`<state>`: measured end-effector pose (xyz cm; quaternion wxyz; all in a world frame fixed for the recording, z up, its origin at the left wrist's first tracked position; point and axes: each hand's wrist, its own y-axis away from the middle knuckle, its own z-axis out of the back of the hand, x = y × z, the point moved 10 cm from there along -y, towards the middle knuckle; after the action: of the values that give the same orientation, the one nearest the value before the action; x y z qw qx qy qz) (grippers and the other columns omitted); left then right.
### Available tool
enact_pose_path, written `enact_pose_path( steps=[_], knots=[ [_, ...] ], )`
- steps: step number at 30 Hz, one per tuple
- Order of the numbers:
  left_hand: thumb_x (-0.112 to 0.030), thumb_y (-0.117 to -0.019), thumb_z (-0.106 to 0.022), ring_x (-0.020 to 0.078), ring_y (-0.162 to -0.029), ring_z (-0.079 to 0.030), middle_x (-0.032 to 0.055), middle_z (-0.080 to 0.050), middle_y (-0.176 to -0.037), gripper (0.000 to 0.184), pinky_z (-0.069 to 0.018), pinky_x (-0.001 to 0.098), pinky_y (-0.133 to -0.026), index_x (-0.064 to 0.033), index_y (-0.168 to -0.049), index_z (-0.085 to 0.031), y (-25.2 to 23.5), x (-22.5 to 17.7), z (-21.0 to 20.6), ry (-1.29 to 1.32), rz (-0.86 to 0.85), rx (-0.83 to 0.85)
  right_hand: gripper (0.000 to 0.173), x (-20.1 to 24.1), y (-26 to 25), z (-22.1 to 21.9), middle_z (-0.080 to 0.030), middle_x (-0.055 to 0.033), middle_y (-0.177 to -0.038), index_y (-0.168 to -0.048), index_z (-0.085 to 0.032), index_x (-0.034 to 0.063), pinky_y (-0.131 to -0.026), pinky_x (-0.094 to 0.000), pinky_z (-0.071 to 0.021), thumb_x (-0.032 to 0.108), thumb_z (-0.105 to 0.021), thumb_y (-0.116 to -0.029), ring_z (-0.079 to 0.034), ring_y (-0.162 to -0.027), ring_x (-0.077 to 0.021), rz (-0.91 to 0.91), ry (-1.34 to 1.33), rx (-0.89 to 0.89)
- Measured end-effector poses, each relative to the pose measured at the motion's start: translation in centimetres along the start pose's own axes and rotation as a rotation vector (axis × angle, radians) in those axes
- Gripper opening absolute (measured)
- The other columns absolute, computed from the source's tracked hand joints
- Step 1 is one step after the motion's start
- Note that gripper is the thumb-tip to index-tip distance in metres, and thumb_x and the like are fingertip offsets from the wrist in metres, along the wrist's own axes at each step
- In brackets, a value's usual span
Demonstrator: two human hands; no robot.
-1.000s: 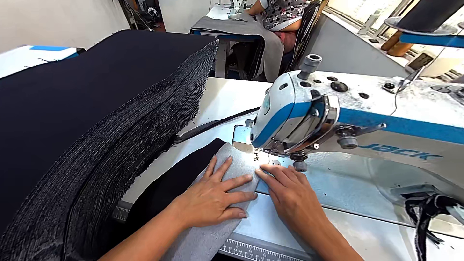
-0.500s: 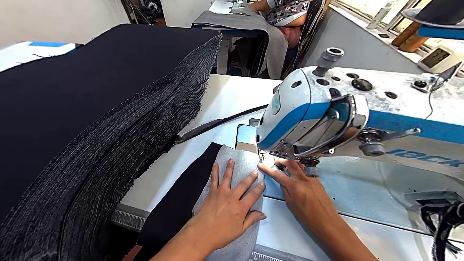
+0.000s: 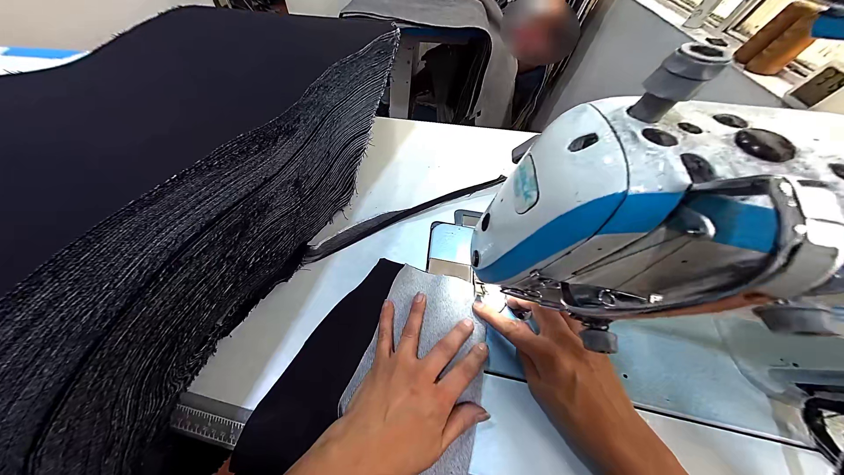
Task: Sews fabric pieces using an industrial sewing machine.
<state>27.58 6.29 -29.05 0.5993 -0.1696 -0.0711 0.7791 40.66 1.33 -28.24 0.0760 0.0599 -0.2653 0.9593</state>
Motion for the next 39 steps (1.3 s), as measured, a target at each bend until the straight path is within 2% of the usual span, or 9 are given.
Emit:
enact_pose_path(
  steps=[4,13,16,18,21,24,33,35,39],
  knots=[
    [-0.059,-0.1043,-0.034,0.0482,-0.143,-0.042,-0.0016,-0.054,-0.153,0.054,-0.0288,0.0803,-0.104,-0.0312,-0.144,-0.057,-0.1,0.1,-0.1,0.002,-0.002,0.002,0.052,-0.2,0.1,0.0,-0.072,-0.0146,-0.112,-0.12,-0.077,0.0374,-0.084,-0.0533,-0.0506,0.009,-0.046,-0.0898,-0.068,-0.103,-0.0371,-0.013,0.011,0.016],
    [-0.058,-0.1045,-0.034,0.0493,-0.143,-0.041,-0.0016,-0.055,-0.152,0.054,-0.0282,0.0802,-0.104,-0.0317,-0.144,-0.058,0.0,0.2,-0.1,0.008,-0.011,-0.005,0.053,-0.2,0.1,-0.1,-0.073,-0.0137,-0.106,-0.121,-0.076,0.039,-0.08,-0.0489,-0.0519,0.009,-0.046,-0.0891,-0.069,-0.098,-0.0357,-0.025,-0.004,0.023],
    [-0.059,-0.1045,-0.034,0.0495,-0.143,-0.041,-0.0016,-0.055,-0.152,0.054,-0.0286,0.0802,-0.104,-0.0318,-0.144,-0.058,0.0,0.3,-0.1,0.011,-0.009,-0.004,0.056,-0.1,0.0,0.1,-0.072,-0.0155,-0.111,-0.121,-0.076,0.0389,-0.085,-0.0518,-0.0499,0.005,-0.045,-0.0883,-0.066,-0.105,-0.0389,-0.018,-0.025,0.025],
    [-0.059,-0.1045,-0.033,0.0485,-0.144,-0.041,-0.0021,-0.055,-0.152,0.053,-0.0282,0.0793,-0.105,-0.0324,-0.144,-0.058,0.1,0.3,0.0,0.011,-0.011,-0.002,0.053,0.0,0.0,0.2,-0.072,-0.0146,-0.109,-0.12,-0.077,0.0379,-0.087,-0.0494,-0.0497,0.006,-0.046,-0.0901,-0.067,-0.104,-0.0371,-0.017,-0.026,0.015],
    [-0.058,-0.1049,-0.033,0.0474,-0.145,-0.039,-0.0031,-0.054,-0.153,0.053,-0.0279,0.079,-0.106,-0.0326,-0.145,-0.057,0.1,0.4,0.0,0.015,-0.019,0.007,0.055,-0.1,0.1,0.1,-0.071,-0.0152,-0.105,-0.121,-0.077,0.0378,-0.084,-0.049,-0.0483,0.004,-0.045,-0.091,-0.066,-0.098,-0.037,0.002,-0.018,0.013],
    [-0.058,-0.1051,-0.033,0.0473,-0.145,-0.039,-0.0031,-0.053,-0.154,0.053,-0.028,0.0782,-0.106,-0.0322,-0.145,-0.057,0.1,0.4,0.0,0.015,-0.021,0.01,0.056,0.0,0.0,0.1,-0.072,-0.0151,-0.108,-0.122,-0.076,0.0384,-0.086,-0.0506,-0.0479,0.004,-0.044,-0.0911,-0.067,-0.1,-0.0373,0.005,-0.012,0.021],
    [-0.058,-0.1051,-0.033,0.0473,-0.145,-0.039,-0.0041,-0.054,-0.153,0.053,-0.0268,0.0789,-0.106,-0.0335,-0.145,-0.057,-0.1,0.5,0.0,0.012,-0.029,0.006,0.053,-0.2,0.3,-0.1,-0.072,-0.0136,-0.107,-0.121,-0.076,0.0379,-0.086,-0.047,-0.0487,0.008,-0.044,-0.0932,-0.066,-0.103,-0.0351,-0.012,-0.02,0.022],
    [-0.058,-0.1052,-0.032,0.0462,-0.146,-0.039,-0.0042,-0.054,-0.153,0.052,-0.0263,0.0786,-0.107,-0.034,-0.145,-0.057,-0.2,0.6,-0.1,0.011,-0.033,0.004,0.048,-0.5,0.4,0.1,-0.073,-0.0132,-0.108,-0.121,-0.077,0.0353,-0.086,-0.0455,-0.0489,0.011,-0.044,-0.0945,-0.066,-0.103,-0.0338,-0.026,-0.047,0.02],
    [-0.058,-0.1052,-0.032,0.0457,-0.146,-0.039,-0.0048,-0.053,-0.154,0.052,-0.0268,0.079,-0.107,-0.0338,-0.144,-0.058,-0.9,1.2,-0.2,0.003,-0.024,0.008,0.038,-1.9,0.8,1.7,-0.075,-0.0119,-0.102,-0.114,-0.078,0.0195,-0.083,-0.0373,-0.054,0.012,-0.045,-0.0975,-0.07,-0.096,-0.0265,-0.079,-0.098,-0.044]
  ],
)
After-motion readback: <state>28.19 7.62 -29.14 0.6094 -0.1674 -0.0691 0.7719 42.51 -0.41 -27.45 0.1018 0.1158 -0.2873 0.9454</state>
